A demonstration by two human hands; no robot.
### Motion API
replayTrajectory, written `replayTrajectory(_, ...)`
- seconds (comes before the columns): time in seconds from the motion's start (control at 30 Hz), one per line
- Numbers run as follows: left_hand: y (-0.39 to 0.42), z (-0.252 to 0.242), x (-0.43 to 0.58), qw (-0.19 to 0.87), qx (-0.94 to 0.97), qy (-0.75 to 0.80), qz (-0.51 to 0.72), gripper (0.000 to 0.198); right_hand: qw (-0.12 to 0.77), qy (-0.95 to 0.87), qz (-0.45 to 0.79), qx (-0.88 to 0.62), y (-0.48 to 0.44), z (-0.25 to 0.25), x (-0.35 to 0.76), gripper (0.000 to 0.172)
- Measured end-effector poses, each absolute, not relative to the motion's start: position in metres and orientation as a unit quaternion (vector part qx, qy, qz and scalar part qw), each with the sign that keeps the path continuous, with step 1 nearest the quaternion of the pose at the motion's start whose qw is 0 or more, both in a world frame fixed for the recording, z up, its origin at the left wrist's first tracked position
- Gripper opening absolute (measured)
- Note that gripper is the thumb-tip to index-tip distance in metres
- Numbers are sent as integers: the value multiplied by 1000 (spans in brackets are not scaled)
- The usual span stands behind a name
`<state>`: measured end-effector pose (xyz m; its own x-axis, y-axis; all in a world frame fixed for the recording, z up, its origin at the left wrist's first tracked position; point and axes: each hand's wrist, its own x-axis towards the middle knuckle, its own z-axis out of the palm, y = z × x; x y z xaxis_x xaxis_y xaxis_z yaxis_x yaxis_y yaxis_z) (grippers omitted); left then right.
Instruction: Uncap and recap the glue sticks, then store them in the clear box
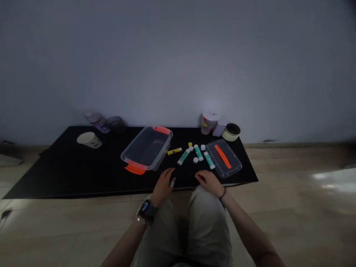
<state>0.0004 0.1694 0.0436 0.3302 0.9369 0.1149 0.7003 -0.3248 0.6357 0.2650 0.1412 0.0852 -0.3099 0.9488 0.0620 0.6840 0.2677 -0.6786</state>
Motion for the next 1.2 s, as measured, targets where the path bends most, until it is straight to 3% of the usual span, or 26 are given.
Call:
replayTrajectory(0.17,121,75,-24,384,730,526,208,28,251,-725,260,-587,118,79,260,18)
replayTrajectory(0.37,119,116,-14,448,727,478,205,31,168,-755,253,-582,125,93,254,17)
replayTrajectory(0.47,131,136,-8,474,726,451,214,33,149,-773,335,-518,130,122,254,21)
replayTrajectory(0.57,149,168,-8,526,711,394,250,48,212,-734,496,-413,135,166,258,47)
replayTrajectory(0.67,171,213,-8,674,608,209,364,64,354,-644,607,-302,143,209,260,70)
replayTrajectory(0.8,209,260,0,752,466,166,435,69,486,-501,678,-229,170,238,259,77)
replayTrajectory(0.9,241,253,14,804,390,204,399,73,470,-435,730,-239,202,225,256,77)
replayTrajectory(1.2,262,134,32,891,240,276,269,73,349,-273,824,-354,233,126,259,75)
